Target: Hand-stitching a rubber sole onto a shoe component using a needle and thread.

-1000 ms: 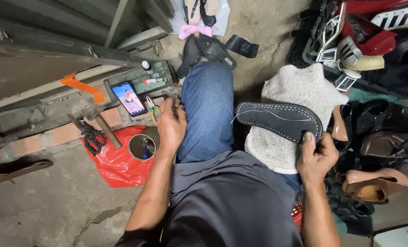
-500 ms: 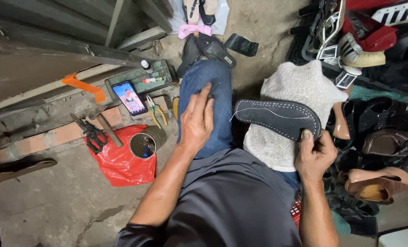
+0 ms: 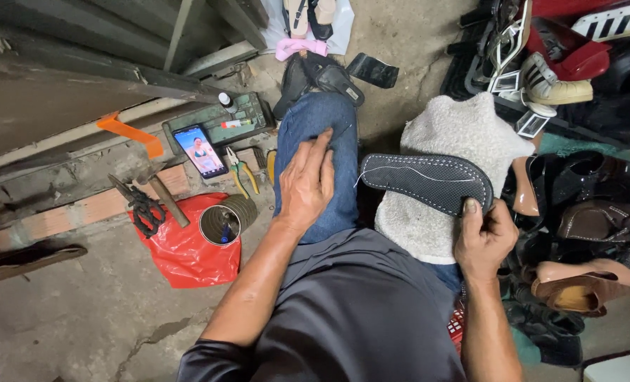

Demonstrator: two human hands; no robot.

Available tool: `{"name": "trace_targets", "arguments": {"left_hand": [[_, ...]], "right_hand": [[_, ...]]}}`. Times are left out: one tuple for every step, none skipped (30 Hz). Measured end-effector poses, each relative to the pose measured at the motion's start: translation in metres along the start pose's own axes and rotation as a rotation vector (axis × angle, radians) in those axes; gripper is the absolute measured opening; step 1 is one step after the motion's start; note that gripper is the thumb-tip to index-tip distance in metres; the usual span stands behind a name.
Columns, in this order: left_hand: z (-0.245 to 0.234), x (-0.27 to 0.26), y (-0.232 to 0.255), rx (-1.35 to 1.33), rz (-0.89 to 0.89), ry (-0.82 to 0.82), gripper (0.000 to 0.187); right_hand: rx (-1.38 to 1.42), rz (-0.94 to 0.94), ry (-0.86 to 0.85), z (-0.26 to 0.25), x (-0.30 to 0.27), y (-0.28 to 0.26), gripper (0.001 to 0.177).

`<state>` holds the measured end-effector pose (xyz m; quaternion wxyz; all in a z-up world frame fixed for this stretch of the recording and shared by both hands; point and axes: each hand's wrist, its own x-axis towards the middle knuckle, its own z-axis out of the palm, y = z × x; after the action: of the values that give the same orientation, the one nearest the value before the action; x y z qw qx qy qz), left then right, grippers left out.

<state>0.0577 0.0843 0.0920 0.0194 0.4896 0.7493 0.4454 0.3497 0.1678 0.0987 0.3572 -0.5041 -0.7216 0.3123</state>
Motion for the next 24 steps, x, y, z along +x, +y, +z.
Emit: {"name": "trace_targets", "arguments": {"left_hand": [[-0.001,0.001,0.002,-0.001,0.001,0.001,0.031],[-0.002,0.002,0.003,-0.008,-0.001,-0.002,0.03],[-0.004,0.003,0.004,-0.016,-0.005,-0.005,0.03],[-0.003,0.003,0.004,-0.016,-0.005,-0.004,0.03],[-0.003,0.002,0.003,-0.012,-0.002,-0.001,0.029],[-0.003,0.002,0.003,-0.008,0.002,0.003,0.029],[-0.002,0.002,0.003,-0.008,0.002,0.003,0.029],[-0.002,0.003,0.002,-0.002,0.003,0.006,0.029],[-0.001,0.003,0.002,0.003,0.005,0.008,0.029],[-0.001,0.002,0.001,0.002,0.006,0.008,0.029],[0.0,0.002,0.001,0.008,0.006,0.01,0.029],[0.0,0.002,0.0,0.013,0.006,0.013,0.029],[0.0,0.003,0.0,0.013,0.006,0.013,0.029],[-0.001,0.003,0.0,0.009,0.01,0.016,0.028],[-0.001,0.004,0.001,0.006,0.015,0.019,0.027],[-0.001,0.003,0.0,0.005,0.015,0.019,0.027],[-0.001,0.003,0.0,-0.001,0.015,0.023,0.027],[0.0,0.003,0.0,-0.007,0.015,0.026,0.026],[-0.001,0.003,0.0,-0.008,0.015,0.026,0.026],[-0.002,0.003,0.0,-0.005,0.019,0.027,0.026],[-0.001,0.004,0.0,-0.007,0.024,0.027,0.025],[-0.004,0.004,0.0,-0.012,0.027,0.027,0.025],[-0.006,0.005,0.001,-0.012,0.027,0.026,0.025],[-0.006,0.005,0.002,-0.012,0.027,0.025,0.025]], "right_hand": [[0.0,-0.001,0.001,0.0,0.0,0.0,0.03],[0.003,-0.005,0.002,0.0,0.001,-0.001,0.031],[0.005,-0.008,0.001,0.0,0.001,-0.001,0.031],[0.005,-0.008,0.002,0.0,0.001,-0.003,0.031],[0.007,-0.007,0.004,0.0,0.002,-0.005,0.031],[0.009,-0.006,0.006,0.0,0.002,-0.006,0.031],[0.009,-0.006,0.006,0.001,0.002,-0.006,0.031],[0.007,-0.009,0.007,0.001,0.002,-0.006,0.032],[0.005,-0.013,0.009,0.001,0.002,-0.006,0.032],[0.005,-0.012,0.01,0.001,0.002,-0.006,0.032],[0.0,-0.011,0.012,0.001,0.002,-0.006,0.032],[-0.006,-0.01,0.014,0.001,0.002,-0.006,0.031],[-0.006,-0.01,0.014,0.001,0.001,-0.005,0.031],[-0.01,-0.003,0.011,0.0,0.0,-0.003,0.03],[-0.014,0.004,0.008,0.0,-0.001,-0.002,0.029],[-0.015,0.005,0.009,0.0,-0.001,-0.001,0.029],[-0.014,0.007,0.006,0.0,-0.001,-0.001,0.029],[-0.013,0.01,0.004,0.0,-0.001,-0.001,0.029],[-0.013,0.01,0.005,0.0,-0.001,-0.002,0.029],[-0.005,0.016,0.002,0.0,-0.001,-0.003,0.028],[0.0,0.021,0.004,-0.001,0.0,-0.003,0.027],[-0.004,0.02,0.009,0.002,0.0,-0.006,0.027],[0.012,0.036,0.004,0.002,0.001,-0.01,0.025],[0.028,0.053,0.0,0.002,0.002,-0.012,0.024]]}}
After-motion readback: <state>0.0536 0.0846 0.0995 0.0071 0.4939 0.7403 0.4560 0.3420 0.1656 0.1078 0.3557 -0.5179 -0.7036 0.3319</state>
